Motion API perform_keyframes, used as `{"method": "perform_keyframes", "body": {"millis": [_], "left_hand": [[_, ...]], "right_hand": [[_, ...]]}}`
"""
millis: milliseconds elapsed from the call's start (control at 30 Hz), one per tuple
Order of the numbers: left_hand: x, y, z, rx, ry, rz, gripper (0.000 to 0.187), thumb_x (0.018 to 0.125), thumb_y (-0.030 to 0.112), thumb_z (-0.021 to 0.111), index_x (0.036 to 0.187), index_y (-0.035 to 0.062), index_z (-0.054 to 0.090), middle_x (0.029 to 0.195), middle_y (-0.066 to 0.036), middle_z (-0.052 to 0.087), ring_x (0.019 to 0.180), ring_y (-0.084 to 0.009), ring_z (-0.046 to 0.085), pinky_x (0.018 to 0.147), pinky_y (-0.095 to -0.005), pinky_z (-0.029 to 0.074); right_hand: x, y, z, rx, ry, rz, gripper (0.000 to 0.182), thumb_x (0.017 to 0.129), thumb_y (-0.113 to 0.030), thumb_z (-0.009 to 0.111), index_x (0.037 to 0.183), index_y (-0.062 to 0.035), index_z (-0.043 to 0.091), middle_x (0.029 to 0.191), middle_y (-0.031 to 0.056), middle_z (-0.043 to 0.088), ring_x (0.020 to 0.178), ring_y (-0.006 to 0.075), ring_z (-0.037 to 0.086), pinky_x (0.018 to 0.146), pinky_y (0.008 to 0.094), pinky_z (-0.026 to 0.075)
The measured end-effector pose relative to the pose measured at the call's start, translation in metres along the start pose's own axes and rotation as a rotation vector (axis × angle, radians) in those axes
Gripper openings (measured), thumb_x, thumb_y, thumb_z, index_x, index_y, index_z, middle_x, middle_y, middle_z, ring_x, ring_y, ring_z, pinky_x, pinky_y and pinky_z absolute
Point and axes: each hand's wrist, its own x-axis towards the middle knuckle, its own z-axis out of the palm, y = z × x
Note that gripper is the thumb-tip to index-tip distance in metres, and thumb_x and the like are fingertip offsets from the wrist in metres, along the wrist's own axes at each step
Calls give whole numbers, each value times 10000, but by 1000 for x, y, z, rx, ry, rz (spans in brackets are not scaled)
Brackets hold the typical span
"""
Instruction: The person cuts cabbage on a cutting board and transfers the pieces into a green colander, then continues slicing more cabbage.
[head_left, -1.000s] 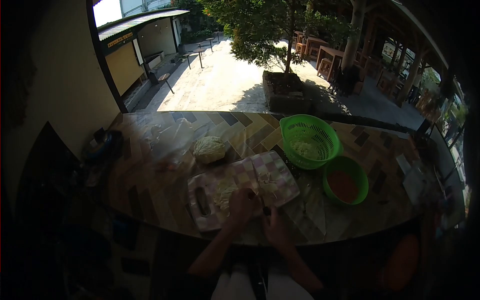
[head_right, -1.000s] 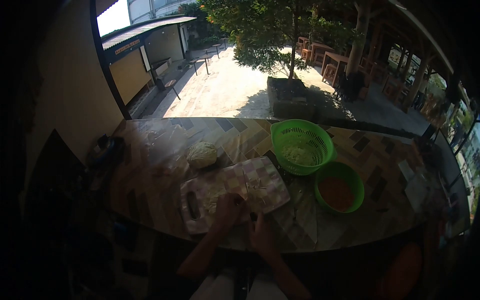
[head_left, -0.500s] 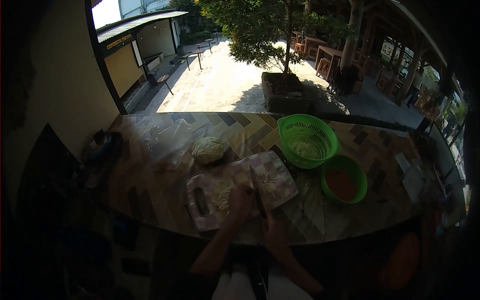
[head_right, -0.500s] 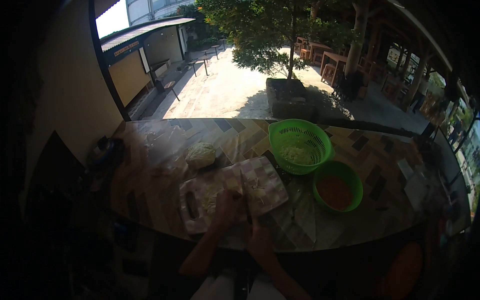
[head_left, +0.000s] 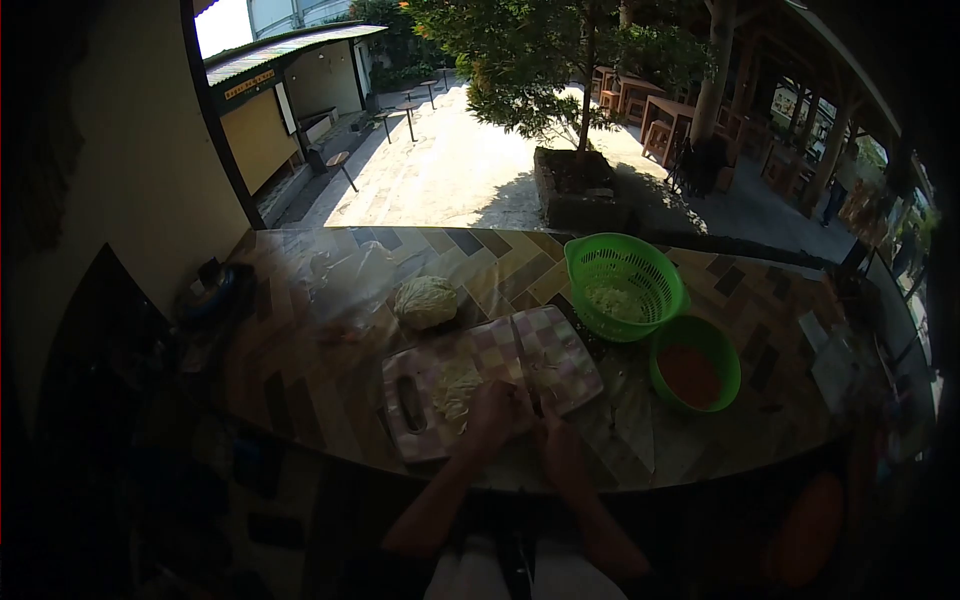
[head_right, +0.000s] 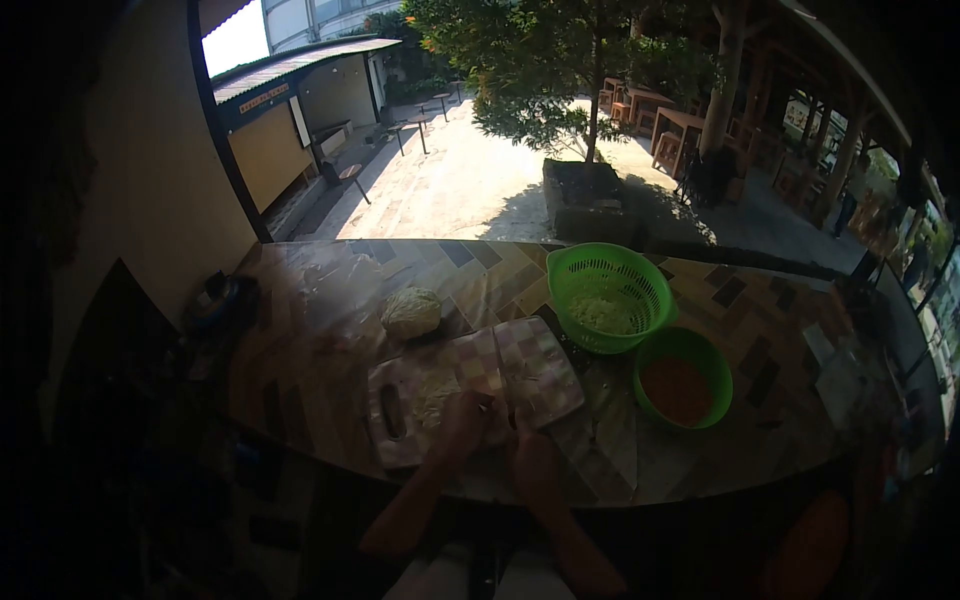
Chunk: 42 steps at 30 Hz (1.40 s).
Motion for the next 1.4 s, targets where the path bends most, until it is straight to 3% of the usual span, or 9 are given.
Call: {"method": "perform_keyframes", "body": {"millis": [133,233,433,533,633,933,1133,1233,1400], "left_hand": [[4,-14,8,28,101,27,171,748,161,671,808,4,703,781,-182,670,758,-340,660,693,-410,520],[8,-16,8,1,74,-13,183,726,172,696,810,10,705,797,-172,678,763,-329,665,706,-402,524],[8,-14,4,9,23,9,169,727,151,679,807,4,701,794,-194,666,776,-352,655,706,-431,513],[7,-17,4,51,-14,32,153,718,120,669,802,-5,694,788,-210,655,776,-374,645,707,-442,505],[9,-29,10,71,30,95,143,706,97,671,796,-11,689,783,-209,653,767,-375,644,711,-438,506],[3,-23,7,30,68,48,179,686,105,732,817,-15,716,767,-166,684,706,-281,678,688,-356,529],[5,-26,3,38,4,83,156,688,81,689,814,-9,713,743,-185,669,697,-312,672,676,-378,520],[4,-25,3,66,26,106,145,679,64,668,799,-6,710,744,-197,660,716,-331,667,684,-395,514],[-1,-19,5,73,81,66,144,684,85,679,794,-4,707,762,-185,669,734,-326,668,704,-402,515]], "right_hand": [[-18,-23,-21,112,-39,106,448,916,-168,526,1328,-7,460,704,260,583,723,397,637,582,426,453],[-28,-6,-1,150,30,15,448,905,-155,531,1324,-10,468,677,267,561,705,404,631,576,432,451],[-30,-3,13,11,-41,28,465,889,-87,501,1340,4,433,713,266,586,710,407,630,596,472,464],[-25,-14,13,-265,-126,69,473,879,-87,500,1338,0,431,755,268,605,717,428,616,619,496,474],[-13,-5,29,-206,7,-103,467,868,-88,505,1324,-4,452,770,263,614,717,432,610,625,498,485],[-28,-7,4,123,50,-27,385,916,-188,524,1236,24,528,741,277,589,716,433,613,587,458,452],[-23,-10,8,-158,-149,36,450,876,-58,480,1316,26,436,778,272,617,719,421,625,628,491,493],[-18,-13,23,-313,12,-81,366,907,-112,484,1245,24,514,749,269,615,732,415,627,630,485,490],[-3,-7,12,22,29,-17,416,903,-145,508,1282,26,493,749,265,606,722,397,636,613,449,480]]}}
